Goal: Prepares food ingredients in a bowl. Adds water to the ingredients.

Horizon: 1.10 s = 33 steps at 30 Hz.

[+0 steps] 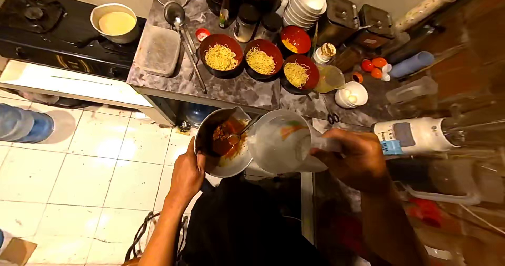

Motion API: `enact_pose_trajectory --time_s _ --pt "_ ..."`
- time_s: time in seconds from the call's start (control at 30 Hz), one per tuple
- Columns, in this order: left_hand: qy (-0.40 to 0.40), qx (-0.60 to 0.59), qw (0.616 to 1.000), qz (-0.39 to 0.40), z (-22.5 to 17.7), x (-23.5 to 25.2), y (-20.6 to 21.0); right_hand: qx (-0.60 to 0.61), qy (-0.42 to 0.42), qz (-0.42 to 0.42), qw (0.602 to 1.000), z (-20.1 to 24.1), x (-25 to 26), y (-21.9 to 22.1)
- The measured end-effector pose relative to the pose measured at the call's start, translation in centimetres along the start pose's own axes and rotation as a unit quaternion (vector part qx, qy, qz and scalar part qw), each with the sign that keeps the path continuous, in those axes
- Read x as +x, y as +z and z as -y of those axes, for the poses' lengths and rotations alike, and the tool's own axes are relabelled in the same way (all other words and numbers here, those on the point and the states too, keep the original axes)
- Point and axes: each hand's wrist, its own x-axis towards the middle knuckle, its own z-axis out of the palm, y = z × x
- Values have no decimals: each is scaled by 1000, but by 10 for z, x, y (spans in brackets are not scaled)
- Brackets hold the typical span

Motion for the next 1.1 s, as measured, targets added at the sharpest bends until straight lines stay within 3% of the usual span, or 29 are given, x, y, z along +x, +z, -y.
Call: enact_pose_trajectory --time_s 0.53,1.1 --pt "-3 -15 1000 24 5 -11 5 -95 -5 73 993 19 12 0" --pt "-7 -27 999 36 5 -18 7 -129 -14 90 987 27 14 0"
